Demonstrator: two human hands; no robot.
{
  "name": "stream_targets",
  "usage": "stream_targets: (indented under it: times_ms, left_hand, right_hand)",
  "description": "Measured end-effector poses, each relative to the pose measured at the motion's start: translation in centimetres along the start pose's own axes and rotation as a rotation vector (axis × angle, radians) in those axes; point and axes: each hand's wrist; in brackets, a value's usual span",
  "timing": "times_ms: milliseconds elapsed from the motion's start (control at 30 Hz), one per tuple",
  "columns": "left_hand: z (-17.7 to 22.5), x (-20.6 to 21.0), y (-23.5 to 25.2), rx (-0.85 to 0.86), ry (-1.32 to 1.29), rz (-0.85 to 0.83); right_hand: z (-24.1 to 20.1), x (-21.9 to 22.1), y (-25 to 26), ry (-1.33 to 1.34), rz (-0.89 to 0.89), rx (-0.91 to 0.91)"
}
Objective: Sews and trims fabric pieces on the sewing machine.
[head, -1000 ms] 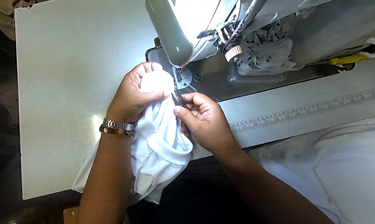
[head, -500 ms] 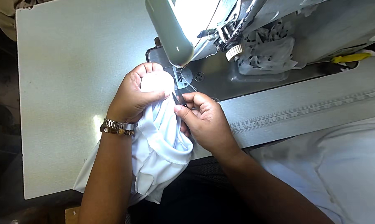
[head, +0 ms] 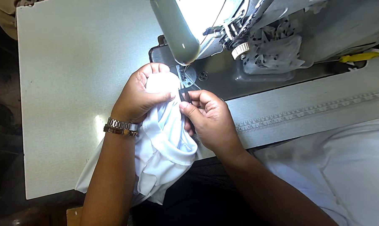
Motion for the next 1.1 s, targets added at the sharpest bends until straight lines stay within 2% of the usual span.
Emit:
stream_targets:
  times_ms: [200, 333, 433, 633, 1100]
  left_hand:
    - [0.4, 0.1, -0.2, -0.021, 0.022, 0.012]
    - [-0.2, -0.4, 0.1, -0.008, 0.08, -0.017]
    - [0.1, -0.1, 0.0, -0.001, 0.053, -0.013]
    - [0.1, 0.0, -0.1, 0.006, 0.026, 0.004]
    - [0.0, 0.0, 0.0, 0.024, -0.024, 0.01]
  right_hand:
    - [0.1, 0.3, -0.1, 0.056, 0.053, -0.012]
    - [0.0, -1.3, 0.8, 0.048, 0.124, -0.076]
    - [-0.1, -2.2, 0.8, 0.01, 0.098, -0.093]
    - [-0.2, -0.7, -0.5, -0.073, 0.019, -0.093]
    - [0.3, -0.3, -0.4, -0.126, -0.002, -0.075]
Point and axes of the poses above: each hand's wrist, its own y-axis towards the middle knuckle, its own x-axis out of the palm, z = x × y, and after that the axes turned 4 degrees about -z, right-handed
